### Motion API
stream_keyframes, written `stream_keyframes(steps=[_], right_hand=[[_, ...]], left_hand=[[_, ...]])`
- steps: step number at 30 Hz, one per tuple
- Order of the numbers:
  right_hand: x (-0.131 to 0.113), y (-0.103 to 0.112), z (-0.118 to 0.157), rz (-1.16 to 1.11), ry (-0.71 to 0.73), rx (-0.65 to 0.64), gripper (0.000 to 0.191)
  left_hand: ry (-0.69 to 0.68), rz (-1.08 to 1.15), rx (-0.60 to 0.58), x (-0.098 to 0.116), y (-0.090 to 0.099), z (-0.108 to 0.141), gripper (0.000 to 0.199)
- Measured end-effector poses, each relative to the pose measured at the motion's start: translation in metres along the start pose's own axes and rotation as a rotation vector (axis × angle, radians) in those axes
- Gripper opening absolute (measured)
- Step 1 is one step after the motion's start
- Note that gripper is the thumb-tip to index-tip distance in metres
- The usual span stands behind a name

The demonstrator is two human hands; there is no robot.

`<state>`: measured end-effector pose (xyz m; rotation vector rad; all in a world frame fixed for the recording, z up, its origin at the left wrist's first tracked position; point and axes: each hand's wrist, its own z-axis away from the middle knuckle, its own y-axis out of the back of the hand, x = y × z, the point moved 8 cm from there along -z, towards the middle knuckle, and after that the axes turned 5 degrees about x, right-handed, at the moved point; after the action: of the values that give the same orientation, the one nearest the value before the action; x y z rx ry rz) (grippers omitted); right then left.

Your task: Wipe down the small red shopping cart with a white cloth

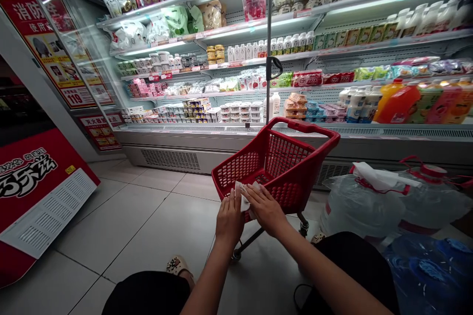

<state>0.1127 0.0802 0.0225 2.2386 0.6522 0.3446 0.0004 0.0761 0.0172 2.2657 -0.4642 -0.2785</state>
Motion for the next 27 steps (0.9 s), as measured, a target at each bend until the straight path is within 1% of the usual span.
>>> stream_keyframes(steps=[2,4,5,6,7,8,9,10,12,15,17,18,19,20,21,23,26,27], right_hand=[[0.035,0.011,0.008,0.037,-0.021,-0.013,0.066],[0.077,0.024,0.016,0.107,-0.105,0.009,0.064],[0.093,0.027,0.019,0.129,-0.130,0.011,0.064],[0.105,0.029,0.022,0.149,-0.160,0.018,0.063],[0.113,0.030,0.023,0.162,-0.192,0.028,0.062],[0.114,0.029,0.023,0.168,-0.226,0.041,0.061],[0.110,0.027,0.022,0.169,-0.257,0.056,0.060],[0.101,0.024,0.020,0.163,-0.281,0.068,0.059],[0.069,0.014,0.015,0.131,-0.282,0.081,0.059],[0.007,0.002,0.006,0.047,-0.173,0.077,0.057],[-0.024,-0.001,0.004,-0.012,-0.078,0.067,0.049],[-0.033,-0.001,0.004,-0.034,-0.037,0.058,0.046],[-0.036,0.001,0.005,-0.047,-0.004,0.045,0.046],[-0.033,0.003,0.007,-0.048,0.016,0.029,0.050],[-0.023,0.006,0.011,-0.036,0.022,0.013,0.056],[0.010,0.013,0.019,0.016,-0.008,-0.013,0.070],[0.075,0.030,0.034,0.127,-0.125,0.013,0.073],[0.092,0.033,0.038,0.145,-0.135,0.011,0.073]], left_hand=[[0.006,0.029,-0.009,-0.002,0.003,-0.001,0.092],[0.011,0.045,-0.015,-0.001,0.006,-0.002,0.095],[0.010,0.046,-0.019,0.001,0.006,-0.002,0.095],[0.012,0.042,-0.023,0.004,0.006,-0.002,0.095],[0.017,0.034,-0.027,0.007,0.005,-0.001,0.094],[0.022,0.023,-0.031,0.009,0.004,-0.001,0.094],[0.028,0.010,-0.035,0.012,0.002,-0.001,0.093],[0.034,-0.003,-0.038,0.014,0.001,-0.001,0.093],[0.045,-0.020,-0.040,0.016,-0.002,0.000,0.092],[0.036,-0.007,-0.018,0.014,-0.001,0.000,0.092],[0.027,0.019,-0.001,0.010,0.001,0.001,0.091],[0.021,0.030,0.003,0.008,0.003,0.001,0.091],[0.014,0.040,0.003,0.006,0.005,0.002,0.091],[0.006,0.046,0.003,0.004,0.007,0.003,0.091],[-0.004,0.051,0.004,0.003,0.009,0.003,0.092],[-0.012,0.065,0.008,0.001,0.013,0.004,0.093],[-0.003,0.096,0.005,-0.001,0.018,0.003,0.095],[0.000,0.106,-0.003,-0.001,0.020,0.003,0.095]])
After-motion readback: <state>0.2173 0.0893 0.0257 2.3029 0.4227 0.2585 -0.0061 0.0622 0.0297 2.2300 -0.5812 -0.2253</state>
